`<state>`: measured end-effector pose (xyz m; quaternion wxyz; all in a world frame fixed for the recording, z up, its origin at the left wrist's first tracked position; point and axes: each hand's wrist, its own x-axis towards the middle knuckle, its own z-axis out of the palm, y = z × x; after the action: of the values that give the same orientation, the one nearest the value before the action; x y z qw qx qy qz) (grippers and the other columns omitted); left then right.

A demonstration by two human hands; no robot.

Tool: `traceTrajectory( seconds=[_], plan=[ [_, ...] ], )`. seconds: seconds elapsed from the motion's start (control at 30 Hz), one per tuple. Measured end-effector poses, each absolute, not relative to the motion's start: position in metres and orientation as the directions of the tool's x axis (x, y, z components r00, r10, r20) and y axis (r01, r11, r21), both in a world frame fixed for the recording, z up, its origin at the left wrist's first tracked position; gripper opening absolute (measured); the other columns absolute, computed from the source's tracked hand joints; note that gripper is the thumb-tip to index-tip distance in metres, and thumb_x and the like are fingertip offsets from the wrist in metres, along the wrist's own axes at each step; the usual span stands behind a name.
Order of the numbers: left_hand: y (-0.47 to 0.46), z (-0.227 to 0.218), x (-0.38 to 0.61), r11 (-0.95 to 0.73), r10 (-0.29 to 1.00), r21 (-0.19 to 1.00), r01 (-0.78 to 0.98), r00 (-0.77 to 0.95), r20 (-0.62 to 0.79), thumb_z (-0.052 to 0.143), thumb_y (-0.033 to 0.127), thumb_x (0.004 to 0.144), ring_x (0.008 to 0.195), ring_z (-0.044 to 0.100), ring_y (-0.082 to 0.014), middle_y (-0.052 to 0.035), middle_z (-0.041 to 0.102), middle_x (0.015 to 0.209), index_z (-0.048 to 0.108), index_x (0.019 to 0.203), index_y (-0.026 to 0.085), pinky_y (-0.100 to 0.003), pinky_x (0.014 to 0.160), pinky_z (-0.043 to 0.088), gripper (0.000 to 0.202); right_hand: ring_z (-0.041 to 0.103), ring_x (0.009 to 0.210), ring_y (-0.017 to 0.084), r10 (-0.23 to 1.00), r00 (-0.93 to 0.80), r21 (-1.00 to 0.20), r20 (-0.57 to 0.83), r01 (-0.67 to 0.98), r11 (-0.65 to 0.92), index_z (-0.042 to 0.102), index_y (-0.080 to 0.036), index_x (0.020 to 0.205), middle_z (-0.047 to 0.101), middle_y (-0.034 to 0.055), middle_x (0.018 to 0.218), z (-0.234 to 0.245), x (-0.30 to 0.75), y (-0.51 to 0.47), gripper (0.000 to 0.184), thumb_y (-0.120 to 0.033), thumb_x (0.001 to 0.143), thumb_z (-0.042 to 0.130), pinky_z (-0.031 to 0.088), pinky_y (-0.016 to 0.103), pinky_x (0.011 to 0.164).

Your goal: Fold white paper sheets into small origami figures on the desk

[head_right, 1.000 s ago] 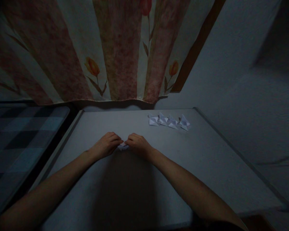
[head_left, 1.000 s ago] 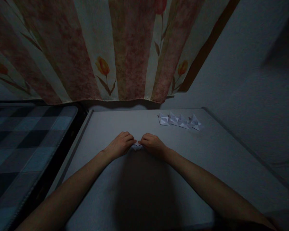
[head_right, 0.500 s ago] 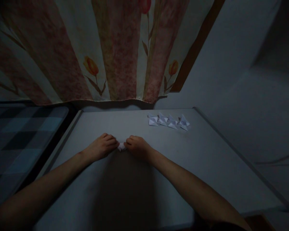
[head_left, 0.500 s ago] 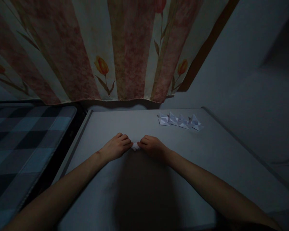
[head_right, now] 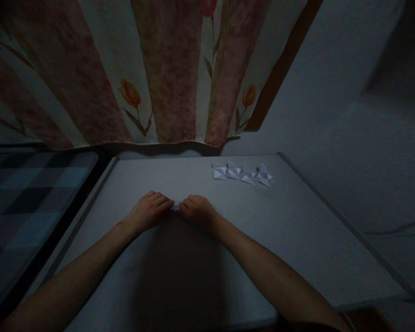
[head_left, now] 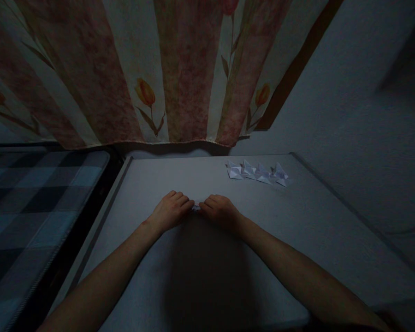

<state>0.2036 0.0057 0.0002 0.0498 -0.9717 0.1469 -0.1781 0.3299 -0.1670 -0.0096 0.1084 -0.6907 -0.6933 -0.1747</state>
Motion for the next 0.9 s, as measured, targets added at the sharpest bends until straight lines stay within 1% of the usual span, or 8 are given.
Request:
traceTrajectory(
  seconds=[0.13, 0.27, 0.33, 0.43, 0.57, 0.67, 0.8, 0.9],
  plan=[
    [0.007, -0.002, 0.202, -0.941, -0.338, -0.134, -0.311, 0.876, 0.345, 0.048, 0.02, 0.091, 0.071, 0.05, -0.0172, -0.0021, 0.059, 0.075, 0.058, 0.101, 0.02, -0.031, 0.066, 0.034, 0.014, 0.049, 0.063, 0.015, 0.901, -0.026, 0.049, 0.433, 0.999, 0.005, 0.06, -0.016, 0.075, 0.058, 0.0043, 0.064, -0.008, 0.329, -0.167, 0.028, -0.024, 0.095, 0.043, 0.033, 0.027, 0.06],
    [0.009, -0.007, 0.204, -0.955, -0.288, -0.047, -0.293, 0.878, 0.383, 0.048, 0.019, 0.091, 0.071, 0.051, -0.0161, -0.0014, 0.06, 0.074, 0.058, 0.1, 0.02, -0.03, 0.066, 0.035, 0.013, 0.052, 0.064, 0.015, 0.91, -0.01, -0.018, 0.414, 1.0, 0.02, 0.06, -0.017, 0.087, 0.06, 0.0028, 0.067, -0.01, 0.331, -0.168, 0.022, -0.019, 0.095, 0.04, 0.037, 0.026, 0.061],
    [0.009, -0.01, 0.205, -0.962, -0.254, -0.007, -0.273, 0.883, 0.394, 0.048, 0.021, 0.091, 0.071, 0.052, -0.0159, -0.0012, 0.059, 0.073, 0.058, 0.097, 0.021, -0.03, 0.066, 0.035, 0.012, 0.055, 0.067, 0.015, 0.913, 0.02, -0.089, 0.409, 0.996, 0.018, 0.06, -0.017, 0.093, 0.062, 0.0035, 0.071, -0.012, 0.333, -0.168, 0.019, -0.018, 0.095, 0.041, 0.039, 0.025, 0.064],
    [0.008, -0.011, 0.205, -0.968, -0.198, 0.064, -0.241, 0.899, 0.39, 0.048, 0.026, 0.092, 0.073, 0.055, -0.0162, -0.0018, 0.062, 0.076, 0.059, 0.097, 0.021, -0.03, 0.068, 0.037, 0.013, 0.06, 0.075, 0.016, 0.902, 0.06, -0.223, 0.427, 0.974, 0.041, 0.061, -0.016, 0.097, 0.067, 0.0054, 0.081, -0.013, 0.335, -0.167, 0.016, -0.02, 0.094, 0.046, 0.043, 0.025, 0.069],
    [0.006, -0.009, 0.205, -0.966, -0.138, 0.154, -0.209, 0.917, 0.375, 0.049, 0.029, 0.092, 0.077, 0.058, -0.017, -0.0026, 0.065, 0.081, 0.06, 0.097, 0.02, -0.03, 0.071, 0.04, 0.015, 0.064, 0.078, 0.016, 0.886, 0.114, -0.329, 0.45, 0.943, 0.046, 0.065, -0.018, 0.093, 0.07, 0.0052, 0.085, -0.012, 0.337, -0.167, 0.019, -0.023, 0.094, 0.046, 0.045, 0.026, 0.073],
    [0.004, -0.006, 0.205, -0.938, -0.094, 0.273, -0.213, 0.916, 0.39, 0.051, 0.027, 0.09, 0.08, 0.059, -0.0166, -0.0031, 0.066, 0.084, 0.061, 0.092, 0.02, -0.03, 0.073, 0.043, 0.013, 0.063, 0.077, 0.015, 0.887, 0.144, -0.389, 0.439, 0.92, 0.042, 0.065, -0.018, 0.09, 0.07, 0.005, 0.084, -0.01, 0.336, -0.166, 0.021, -0.025, 0.094, 0.046, 0.046, 0.026, 0.073],
    [0.003, -0.002, 0.204, -0.856, -0.001, 0.47, -0.216, 0.909, 0.417, 0.054, 0.024, 0.088, 0.076, 0.06, -0.0139, -0.0017, 0.066, 0.08, 0.061, 0.082, 0.019, -0.027, 0.072, 0.046, 0.011, 0.061, 0.083, 0.015, 0.868, 0.188, -0.472, 0.459, 0.879, 0.059, 0.064, -0.018, 0.087, 0.067, 0.0055, 0.087, -0.006, 0.333, -0.164, 0.018, -0.024, 0.093, 0.047, 0.046, 0.027, 0.075],
    [0.005, -0.002, 0.203, -0.811, 0.085, 0.551, -0.197, 0.892, 0.444, 0.058, 0.024, 0.086, 0.076, 0.061, -0.0132, -0.0014, 0.066, 0.08, 0.062, 0.081, 0.018, -0.026, 0.071, 0.047, 0.009, 0.06, 0.084, 0.016, 0.823, 0.286, -0.54, 0.49, 0.841, 0.029, 0.063, -0.017, 0.084, 0.065, 0.006, 0.087, -0.003, 0.332, -0.165, 0.016, -0.023, 0.091, 0.05, 0.045, 0.028, 0.077]
  ],
)
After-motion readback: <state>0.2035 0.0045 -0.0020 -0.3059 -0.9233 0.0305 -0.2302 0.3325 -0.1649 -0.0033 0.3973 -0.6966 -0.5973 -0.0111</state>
